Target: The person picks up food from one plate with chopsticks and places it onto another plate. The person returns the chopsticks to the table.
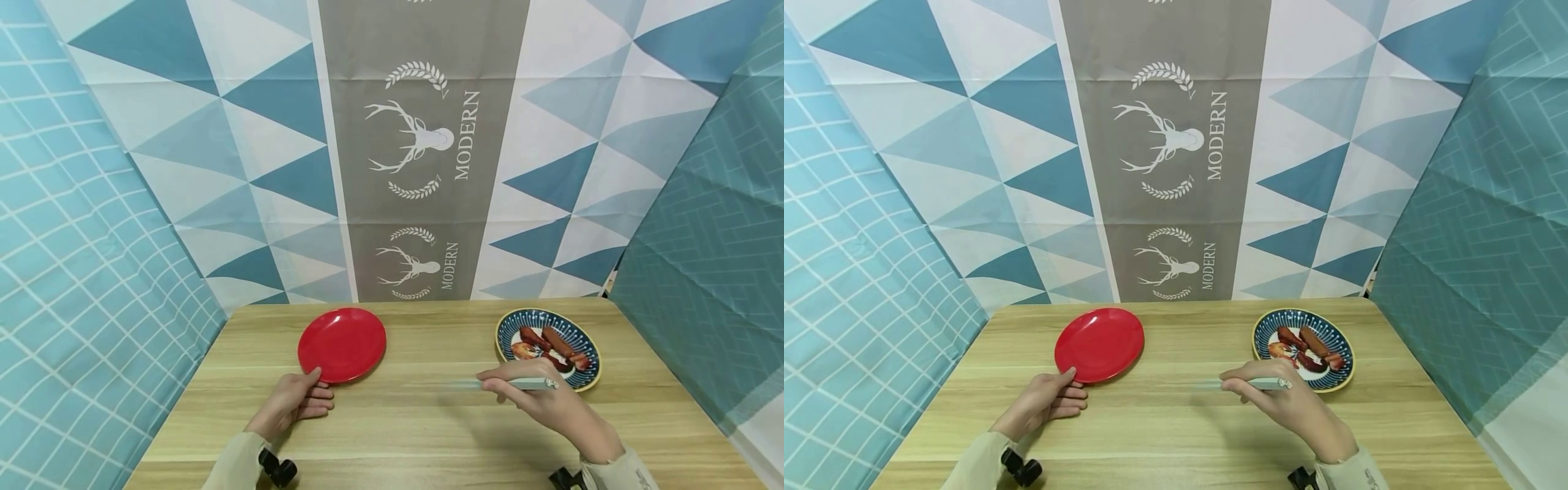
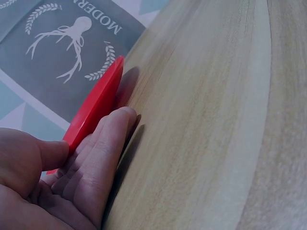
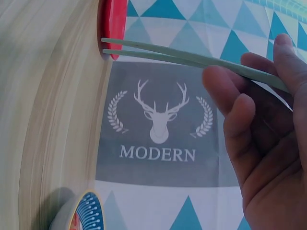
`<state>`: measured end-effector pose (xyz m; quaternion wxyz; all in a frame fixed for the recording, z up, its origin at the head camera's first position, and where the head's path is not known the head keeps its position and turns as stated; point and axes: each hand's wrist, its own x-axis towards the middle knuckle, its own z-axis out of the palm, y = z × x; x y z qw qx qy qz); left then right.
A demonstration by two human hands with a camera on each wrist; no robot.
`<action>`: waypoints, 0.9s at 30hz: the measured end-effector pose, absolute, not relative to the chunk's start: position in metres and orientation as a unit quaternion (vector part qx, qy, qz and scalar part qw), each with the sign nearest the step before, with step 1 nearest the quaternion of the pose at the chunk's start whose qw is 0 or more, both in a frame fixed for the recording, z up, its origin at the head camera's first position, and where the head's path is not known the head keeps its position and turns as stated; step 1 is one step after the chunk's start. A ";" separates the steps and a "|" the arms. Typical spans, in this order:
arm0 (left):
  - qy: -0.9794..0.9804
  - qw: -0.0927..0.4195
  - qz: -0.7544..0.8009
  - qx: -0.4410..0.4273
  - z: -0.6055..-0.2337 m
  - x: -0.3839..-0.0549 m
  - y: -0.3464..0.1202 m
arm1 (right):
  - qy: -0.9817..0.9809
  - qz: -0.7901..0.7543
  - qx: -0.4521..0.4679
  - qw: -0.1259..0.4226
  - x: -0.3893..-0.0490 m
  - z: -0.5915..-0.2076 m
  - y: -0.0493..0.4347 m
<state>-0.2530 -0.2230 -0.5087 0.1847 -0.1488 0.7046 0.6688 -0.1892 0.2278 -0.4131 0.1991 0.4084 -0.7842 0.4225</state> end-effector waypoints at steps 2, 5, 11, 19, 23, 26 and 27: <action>0.705 0.185 0.669 -0.150 -0.509 -0.253 -0.223 | -0.788 0.421 0.399 0.205 -0.189 -0.413 0.231; 0.704 0.185 0.668 -0.152 -0.508 -0.252 -0.223 | -0.792 0.413 0.394 0.216 -0.189 -0.413 0.237; 0.705 0.184 0.668 -0.152 -0.508 -0.252 -0.223 | -0.781 0.389 0.413 0.261 -0.190 -0.413 0.251; 0.704 0.184 0.669 -0.148 -0.508 -0.252 -0.223 | -0.794 0.388 0.374 0.280 -0.188 -0.417 0.271; 0.704 0.185 0.670 -0.146 -0.508 -0.252 -0.223 | -0.810 0.382 0.344 0.282 -0.185 -0.419 0.282; 0.704 0.185 0.670 -0.147 -0.508 -0.252 -0.223 | -0.815 0.385 0.326 0.286 -0.183 -0.422 0.289; 0.704 0.184 0.670 -0.146 -0.509 -0.253 -0.223 | -0.817 0.388 0.316 0.286 -0.182 -0.423 0.291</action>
